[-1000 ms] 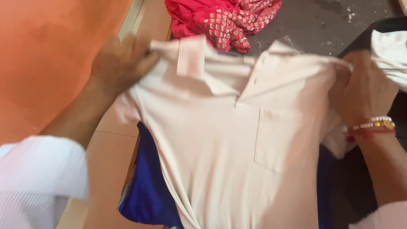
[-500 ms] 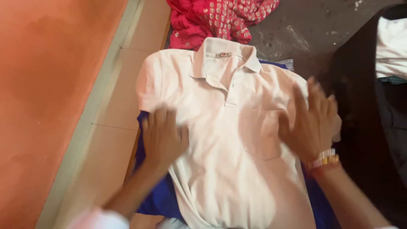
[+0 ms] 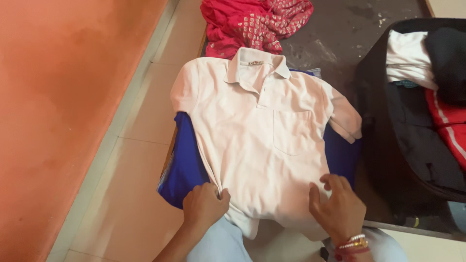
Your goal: The person unfolds and flattens a polo shirt, a pair of trousers, and a t-shirt one at a time, stacking them on top of a jacket by hand.
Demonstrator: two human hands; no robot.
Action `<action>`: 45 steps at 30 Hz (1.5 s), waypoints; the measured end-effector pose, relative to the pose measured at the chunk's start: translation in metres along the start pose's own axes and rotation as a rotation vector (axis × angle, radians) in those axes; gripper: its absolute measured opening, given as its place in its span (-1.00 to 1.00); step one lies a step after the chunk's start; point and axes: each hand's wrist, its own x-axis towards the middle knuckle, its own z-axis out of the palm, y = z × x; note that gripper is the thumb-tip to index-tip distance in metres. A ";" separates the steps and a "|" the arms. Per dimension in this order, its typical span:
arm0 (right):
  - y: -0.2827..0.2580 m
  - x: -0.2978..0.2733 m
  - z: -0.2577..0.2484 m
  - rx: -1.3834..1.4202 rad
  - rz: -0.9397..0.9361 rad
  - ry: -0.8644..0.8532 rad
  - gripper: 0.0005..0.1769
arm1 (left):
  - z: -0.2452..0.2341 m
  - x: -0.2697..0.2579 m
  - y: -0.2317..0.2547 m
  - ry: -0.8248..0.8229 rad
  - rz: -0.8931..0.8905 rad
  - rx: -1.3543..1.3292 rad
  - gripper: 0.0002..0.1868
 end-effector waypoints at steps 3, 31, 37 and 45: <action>0.011 -0.036 0.003 0.021 0.081 -0.031 -0.71 | 0.010 -0.007 -0.019 0.018 -0.003 -0.268 -0.57; 0.014 -0.045 -0.009 -0.107 0.138 -0.209 0.01 | 0.073 -0.033 -0.067 -0.363 -0.026 -1.376 -0.41; 0.010 -0.040 -0.009 -0.197 0.098 -0.265 0.22 | 0.110 -0.014 -0.080 -0.212 -0.147 -1.005 -0.56; 0.011 -0.044 -0.013 -0.123 0.065 -0.270 0.30 | 0.148 0.009 -0.135 0.353 -0.108 -0.783 -0.64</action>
